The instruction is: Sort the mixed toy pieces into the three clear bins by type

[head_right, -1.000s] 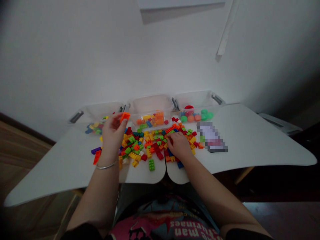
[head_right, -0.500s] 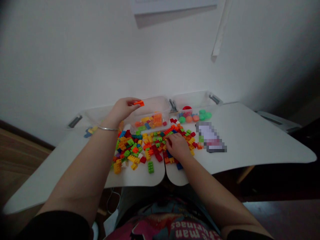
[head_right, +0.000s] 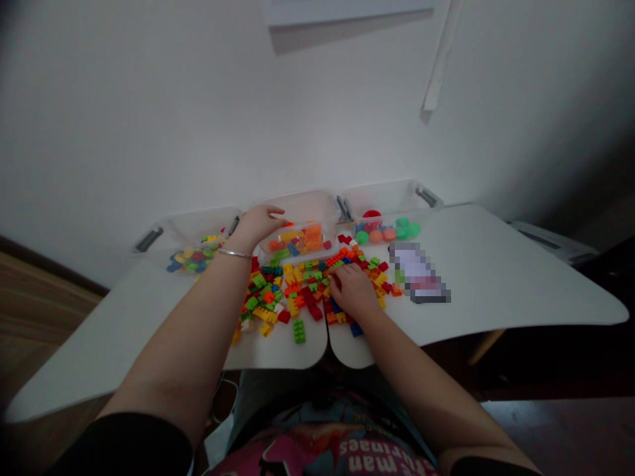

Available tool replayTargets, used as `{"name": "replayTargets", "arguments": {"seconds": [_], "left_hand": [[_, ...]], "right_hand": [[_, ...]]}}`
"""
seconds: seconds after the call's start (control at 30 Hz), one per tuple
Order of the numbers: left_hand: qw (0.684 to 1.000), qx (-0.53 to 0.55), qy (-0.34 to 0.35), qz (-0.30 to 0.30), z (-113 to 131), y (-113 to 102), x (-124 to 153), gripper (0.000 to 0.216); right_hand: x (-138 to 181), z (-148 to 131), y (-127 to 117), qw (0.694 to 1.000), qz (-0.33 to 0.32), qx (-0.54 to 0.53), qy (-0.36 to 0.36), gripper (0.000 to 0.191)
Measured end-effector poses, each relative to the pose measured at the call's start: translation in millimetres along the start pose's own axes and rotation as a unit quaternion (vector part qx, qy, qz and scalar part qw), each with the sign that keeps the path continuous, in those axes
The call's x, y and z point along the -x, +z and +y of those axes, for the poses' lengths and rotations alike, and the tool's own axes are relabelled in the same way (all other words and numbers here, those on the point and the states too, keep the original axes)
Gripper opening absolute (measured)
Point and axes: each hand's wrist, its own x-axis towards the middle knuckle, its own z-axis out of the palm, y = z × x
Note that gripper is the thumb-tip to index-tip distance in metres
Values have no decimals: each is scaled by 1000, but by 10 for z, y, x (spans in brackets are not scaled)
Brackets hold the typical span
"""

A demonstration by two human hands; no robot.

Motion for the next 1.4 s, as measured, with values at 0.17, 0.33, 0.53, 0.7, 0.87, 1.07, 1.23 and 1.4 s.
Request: {"name": "replayTargets", "arguments": {"seconds": [0.17,0.33,0.53,0.7,0.87,1.07,1.23,1.4], "left_hand": [[998,-32,-32,-44,88,-52,44,31],[997,-43,-42,-38,114,-54,80,32],[996,19,22,90,73,-13,164,36],[973,40,93,207,122,-33,548,28],[980,1,114,165,128,128,1118,22],[990,-96,85,49,-40,441,1485,29],[988,-136,76,8,-92,567,1559,34],[987,-140,75,6,-101,613,1551,29]], "right_hand": [[-2,9,7,1000,-2,1,-1,22],[1,12,14,1000,6,-2,-4,21],[1,10,9,1000,4,7,-5,20],[3,16,19,1000,14,7,-11,20],[6,23,33,1000,21,6,-19,19],[11,35,47,999,27,11,-26,21],[15,41,57,999,28,7,-31,21],[18,53,73,999,32,8,-31,20]]}}
